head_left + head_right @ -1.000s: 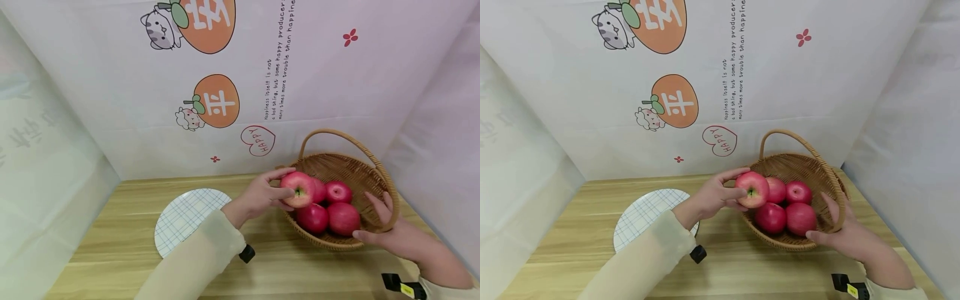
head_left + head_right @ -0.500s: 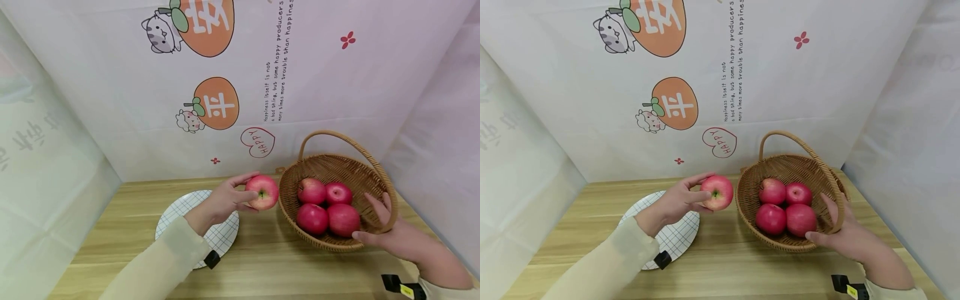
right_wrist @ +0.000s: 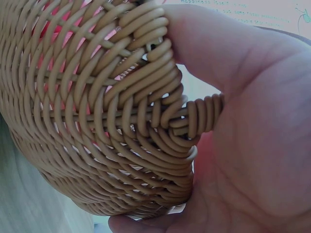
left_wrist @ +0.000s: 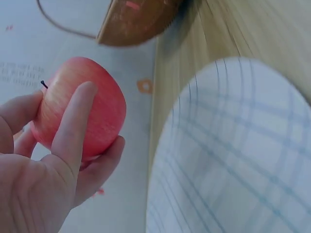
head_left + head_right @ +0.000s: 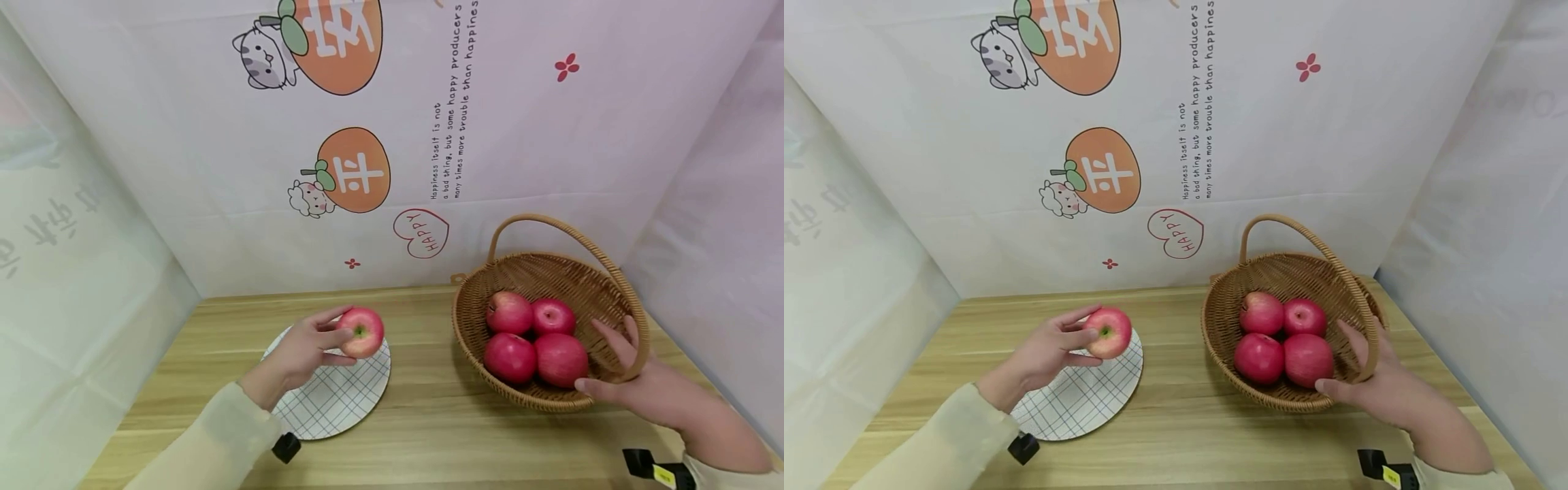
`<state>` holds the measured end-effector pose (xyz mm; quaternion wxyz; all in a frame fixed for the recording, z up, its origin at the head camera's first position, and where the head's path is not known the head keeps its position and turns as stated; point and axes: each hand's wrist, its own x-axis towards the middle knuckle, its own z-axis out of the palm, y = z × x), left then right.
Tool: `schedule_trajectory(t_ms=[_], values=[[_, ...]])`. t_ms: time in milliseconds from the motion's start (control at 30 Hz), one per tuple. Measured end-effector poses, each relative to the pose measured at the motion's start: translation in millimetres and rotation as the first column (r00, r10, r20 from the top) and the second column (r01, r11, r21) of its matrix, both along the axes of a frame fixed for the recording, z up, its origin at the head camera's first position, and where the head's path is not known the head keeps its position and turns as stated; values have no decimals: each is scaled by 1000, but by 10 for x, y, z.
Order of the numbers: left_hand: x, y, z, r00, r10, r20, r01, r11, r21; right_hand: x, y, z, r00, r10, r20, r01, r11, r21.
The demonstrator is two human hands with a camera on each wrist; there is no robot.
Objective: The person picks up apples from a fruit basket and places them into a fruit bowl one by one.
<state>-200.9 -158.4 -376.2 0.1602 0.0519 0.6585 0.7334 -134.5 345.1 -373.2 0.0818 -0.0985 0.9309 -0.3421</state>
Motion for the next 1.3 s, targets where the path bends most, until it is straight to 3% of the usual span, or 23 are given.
schedule_trajectory(t_ms=[267,467,1100,1300], values=[[-21,-524,-97,991,125,50,-124,992,-18,-2,1,-5,1000,-3,2,3,1000,0],[-85,-741,-114,976,200,81,-201,980,4,-6,1,-9,1000,-5,-5,5,1000,2],[-296,-753,-282,929,335,158,-324,942,-92,-3,10,-10,1000,0,2,0,1000,-8],[-340,-733,-315,933,328,151,-314,943,-105,-10,10,-7,1000,-2,-3,2,1000,3]])
